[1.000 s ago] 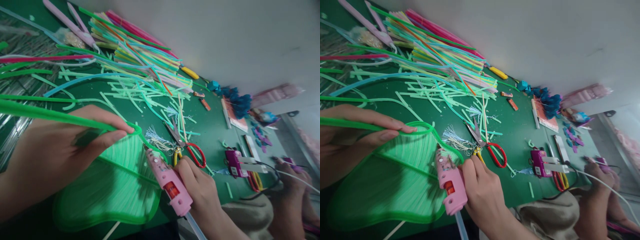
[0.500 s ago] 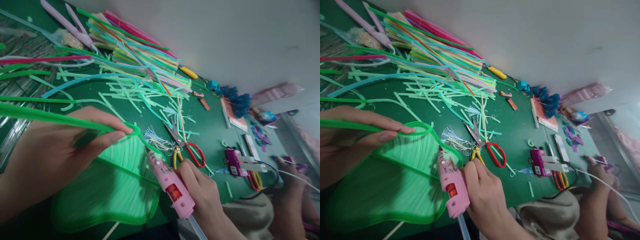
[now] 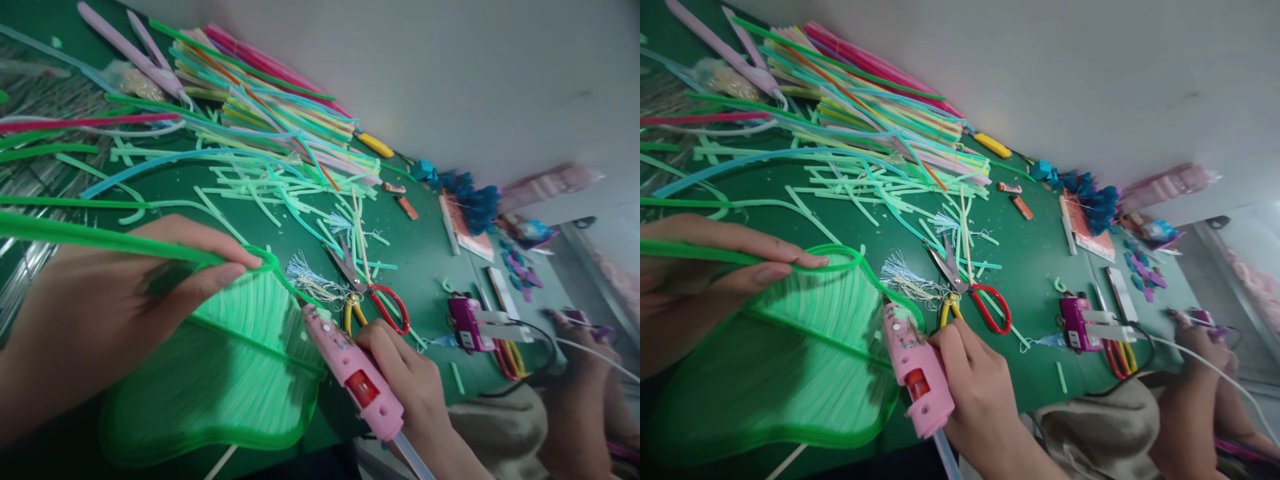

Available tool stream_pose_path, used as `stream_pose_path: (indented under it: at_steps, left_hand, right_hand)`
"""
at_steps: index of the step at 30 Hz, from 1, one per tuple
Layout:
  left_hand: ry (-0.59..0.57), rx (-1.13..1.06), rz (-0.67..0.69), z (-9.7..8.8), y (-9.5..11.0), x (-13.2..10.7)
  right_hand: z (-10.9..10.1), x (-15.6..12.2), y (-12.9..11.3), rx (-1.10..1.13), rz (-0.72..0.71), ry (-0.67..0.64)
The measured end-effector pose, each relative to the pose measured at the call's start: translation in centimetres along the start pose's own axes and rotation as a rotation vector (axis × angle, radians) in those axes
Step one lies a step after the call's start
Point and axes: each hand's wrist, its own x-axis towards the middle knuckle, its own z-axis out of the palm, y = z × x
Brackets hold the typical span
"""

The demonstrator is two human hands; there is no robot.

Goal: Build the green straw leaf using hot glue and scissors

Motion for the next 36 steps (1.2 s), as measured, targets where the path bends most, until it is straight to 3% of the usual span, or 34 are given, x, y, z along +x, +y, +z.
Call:
stream_pose_path:
  at_steps: [5,11,22,28,36]
  left_hand:
    - [0.004,0.016,-0.014,0.0,-0.1,-0.2]
    - [-0.015,0.011,-0.027,0.0,0.0,-0.1]
    - [-0.012,-0.004,-0.050,0.0,-0.1,-0.2]
    - [-0.005,-0.013,-0.054,-0.1,-0.1,-0.2]
    - [-0.036,-0.029,-0.066,-0.1,-0.1,-0.1]
  right_hand:
    - [-0.5,0.0,-0.1,0.209,0.095,-0.036]
    - [-0.4,0.4,-0.2,0.194,0.190,-0.019]
    - [1.1,0.2,0.3,0.149,0.168,0.046]
    - [1.1,0.3,0.6,0.120,0.143,-0.030]
    - [1.0,0.3,0.5,0.080,0.148,-0.029]
